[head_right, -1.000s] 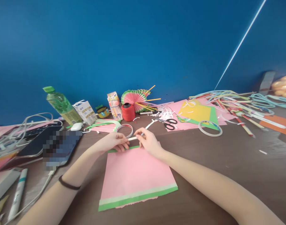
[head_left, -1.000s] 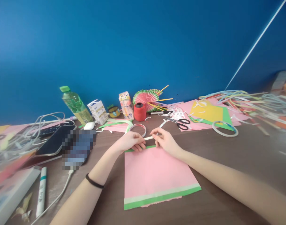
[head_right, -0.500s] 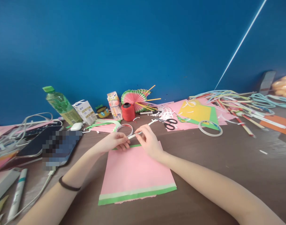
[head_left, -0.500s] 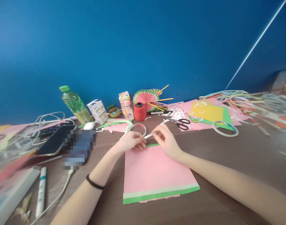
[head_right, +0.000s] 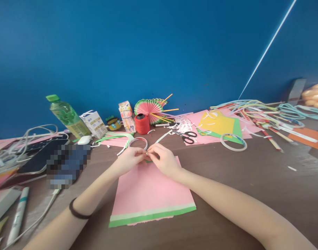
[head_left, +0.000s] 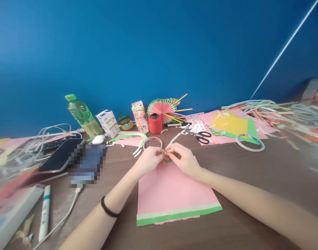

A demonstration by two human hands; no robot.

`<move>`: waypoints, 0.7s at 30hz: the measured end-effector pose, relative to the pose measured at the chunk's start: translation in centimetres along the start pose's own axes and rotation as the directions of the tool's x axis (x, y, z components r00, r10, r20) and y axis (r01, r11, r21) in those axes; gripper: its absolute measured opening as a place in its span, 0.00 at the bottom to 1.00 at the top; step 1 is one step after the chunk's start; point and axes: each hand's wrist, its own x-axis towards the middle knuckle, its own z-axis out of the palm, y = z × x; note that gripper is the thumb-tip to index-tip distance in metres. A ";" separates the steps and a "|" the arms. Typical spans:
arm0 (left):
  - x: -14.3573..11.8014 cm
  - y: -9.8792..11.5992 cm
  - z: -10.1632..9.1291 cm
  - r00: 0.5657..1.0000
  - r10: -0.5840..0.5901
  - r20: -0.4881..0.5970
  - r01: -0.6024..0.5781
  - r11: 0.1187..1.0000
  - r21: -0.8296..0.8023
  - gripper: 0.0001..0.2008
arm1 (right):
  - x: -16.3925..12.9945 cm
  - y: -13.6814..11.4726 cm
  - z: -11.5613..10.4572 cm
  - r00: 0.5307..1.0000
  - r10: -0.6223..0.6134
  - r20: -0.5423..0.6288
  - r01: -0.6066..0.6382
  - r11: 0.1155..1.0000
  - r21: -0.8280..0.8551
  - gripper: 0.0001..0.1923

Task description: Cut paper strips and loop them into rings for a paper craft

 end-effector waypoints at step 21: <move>-0.1 -0.3 -0.5 0.998 0.001 0.063 0.009 0.985 -0.170 0.09 | 0.4 -0.7 -0.2 0.999 0.047 0.008 -0.047 0.998 0.035 0.07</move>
